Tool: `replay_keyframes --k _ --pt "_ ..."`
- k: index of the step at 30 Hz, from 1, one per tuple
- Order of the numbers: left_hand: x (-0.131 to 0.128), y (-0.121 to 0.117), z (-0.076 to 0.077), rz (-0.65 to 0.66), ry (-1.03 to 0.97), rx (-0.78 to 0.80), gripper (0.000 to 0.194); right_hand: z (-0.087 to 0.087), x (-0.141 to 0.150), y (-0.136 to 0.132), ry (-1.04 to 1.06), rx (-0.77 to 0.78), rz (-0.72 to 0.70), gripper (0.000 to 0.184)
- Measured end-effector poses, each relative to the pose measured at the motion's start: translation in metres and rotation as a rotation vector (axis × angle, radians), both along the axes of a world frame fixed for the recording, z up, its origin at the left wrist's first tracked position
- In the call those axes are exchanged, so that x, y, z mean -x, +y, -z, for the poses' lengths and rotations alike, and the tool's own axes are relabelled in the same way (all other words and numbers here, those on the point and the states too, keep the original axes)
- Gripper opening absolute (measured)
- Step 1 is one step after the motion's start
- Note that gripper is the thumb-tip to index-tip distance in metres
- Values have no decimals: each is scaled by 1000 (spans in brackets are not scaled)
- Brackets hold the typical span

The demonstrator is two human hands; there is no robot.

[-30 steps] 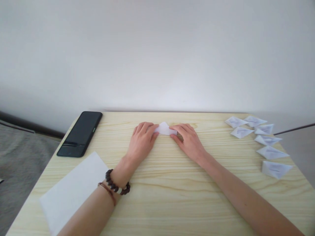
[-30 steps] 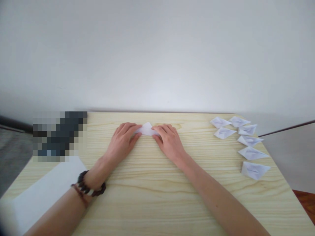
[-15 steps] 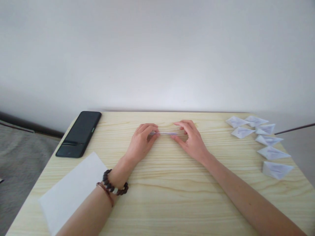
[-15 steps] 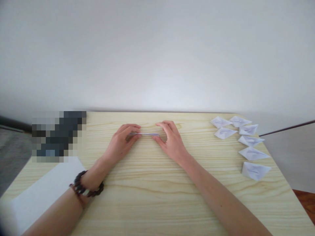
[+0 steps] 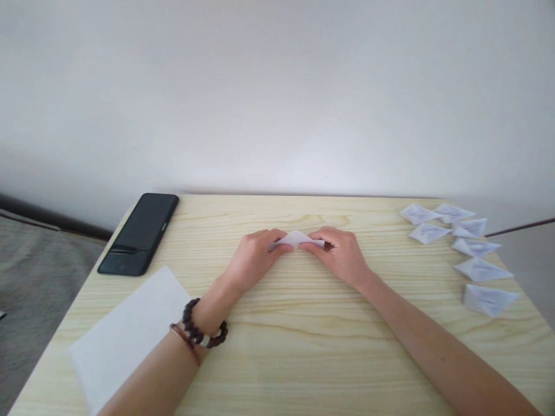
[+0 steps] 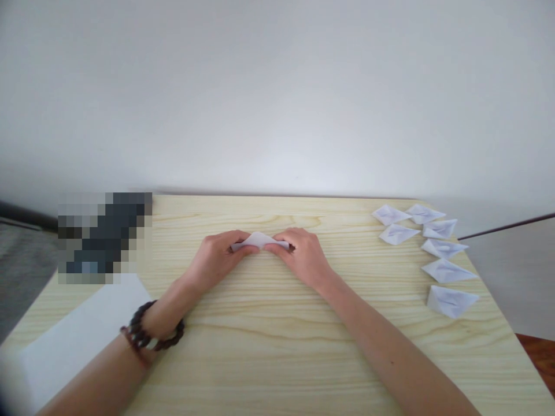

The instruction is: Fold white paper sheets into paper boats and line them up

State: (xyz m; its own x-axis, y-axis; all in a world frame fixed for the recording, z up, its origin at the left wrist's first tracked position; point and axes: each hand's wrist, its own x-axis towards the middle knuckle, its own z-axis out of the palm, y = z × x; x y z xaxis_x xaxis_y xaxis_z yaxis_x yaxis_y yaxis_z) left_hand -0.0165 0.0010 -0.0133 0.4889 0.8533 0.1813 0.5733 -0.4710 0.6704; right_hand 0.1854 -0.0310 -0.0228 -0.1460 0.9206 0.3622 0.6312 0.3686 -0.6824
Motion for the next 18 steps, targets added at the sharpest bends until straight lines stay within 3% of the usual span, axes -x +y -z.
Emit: replay_keyframes --k 4,6,14,18 --pt "5 7 -4 26 -118 272 18 -4 -3 1 134 160 52 23" --pt "8 10 -5 58 -126 329 19 -5 -6 2 168 195 43 22" --pt "3 6 -9 -59 -21 175 15 -5 -7 0 263 184 113 18" --pt "5 7 -9 -87 -46 222 18 -4 -7 0 286 184 159 20"
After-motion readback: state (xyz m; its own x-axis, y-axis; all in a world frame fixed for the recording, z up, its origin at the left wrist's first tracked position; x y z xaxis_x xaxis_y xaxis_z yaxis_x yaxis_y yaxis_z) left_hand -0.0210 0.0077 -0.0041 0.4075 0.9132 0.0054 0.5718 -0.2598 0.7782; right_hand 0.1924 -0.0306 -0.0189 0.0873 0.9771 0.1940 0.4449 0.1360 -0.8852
